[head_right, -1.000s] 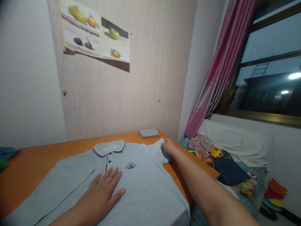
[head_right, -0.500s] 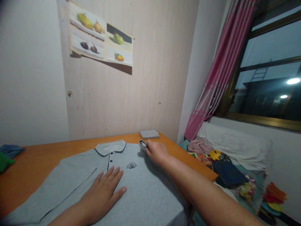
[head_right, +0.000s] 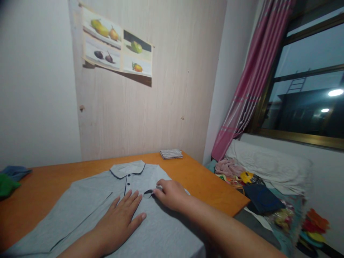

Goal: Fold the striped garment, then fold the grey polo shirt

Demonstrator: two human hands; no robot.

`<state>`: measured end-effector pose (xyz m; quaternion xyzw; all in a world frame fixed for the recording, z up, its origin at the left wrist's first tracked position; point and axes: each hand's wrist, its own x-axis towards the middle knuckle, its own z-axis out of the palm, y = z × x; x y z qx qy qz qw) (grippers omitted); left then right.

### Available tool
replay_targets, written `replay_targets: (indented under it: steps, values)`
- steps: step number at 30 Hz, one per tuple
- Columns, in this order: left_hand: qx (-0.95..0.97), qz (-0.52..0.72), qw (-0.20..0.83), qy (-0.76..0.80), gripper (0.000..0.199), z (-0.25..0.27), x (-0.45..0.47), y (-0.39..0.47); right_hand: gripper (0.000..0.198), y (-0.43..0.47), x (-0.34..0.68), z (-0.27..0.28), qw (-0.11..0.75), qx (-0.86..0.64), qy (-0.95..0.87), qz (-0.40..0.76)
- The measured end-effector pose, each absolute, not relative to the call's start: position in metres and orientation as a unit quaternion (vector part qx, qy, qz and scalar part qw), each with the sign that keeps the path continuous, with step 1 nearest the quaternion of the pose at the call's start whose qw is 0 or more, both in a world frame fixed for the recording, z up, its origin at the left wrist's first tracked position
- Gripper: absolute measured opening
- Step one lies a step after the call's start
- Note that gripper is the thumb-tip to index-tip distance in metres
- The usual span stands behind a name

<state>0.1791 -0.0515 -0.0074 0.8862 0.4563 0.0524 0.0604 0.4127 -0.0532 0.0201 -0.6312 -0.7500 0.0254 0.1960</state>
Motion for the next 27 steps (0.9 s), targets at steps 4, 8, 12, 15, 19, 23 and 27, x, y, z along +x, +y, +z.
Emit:
replay_targets:
  steps: [4, 8, 12, 15, 19, 23, 27]
  values:
    - [0.885, 0.056, 0.065, 0.458, 0.081, -0.008, 0.179, -0.051, 0.034, -0.036, 0.444, 0.036, 0.298, -0.651, -0.698, 0.022]
    - [0.885, 0.061, 0.068, 0.457, 0.081, -0.011, 0.179, -0.049, 0.024, -0.028, 0.472, 0.039, 0.281, -0.7, -0.657, -0.013]
    - [0.885, 0.063, 0.066, 0.457, 0.081, -0.012, 0.179, -0.048, 0.014, -0.034, 0.485, 0.022, 0.187, -0.703, -0.685, 0.025]
    - [0.885, 0.059, 0.06, 0.458, 0.082, -0.011, 0.179, -0.049, 0.015, -0.036, 0.491, 0.013, 0.141, -0.692, -0.704, 0.069]
    - [0.885, 0.054, 0.058, 0.459, 0.081, -0.01, 0.18, -0.049, 0.017, -0.033, 0.5, 0.016, 0.16, -0.702, -0.687, 0.1]
    - [0.886, 0.052, 0.062, 0.457, 0.082, -0.011, 0.179, -0.048, 0.012, -0.034, 0.505, 0.022, 0.178, -0.683, -0.699, 0.116]
    - [0.886, 0.058, 0.061, 0.456, 0.082, -0.013, 0.178, -0.047, 0.013, -0.043, 0.507, 0.024, 0.09, -0.665, -0.731, 0.129]
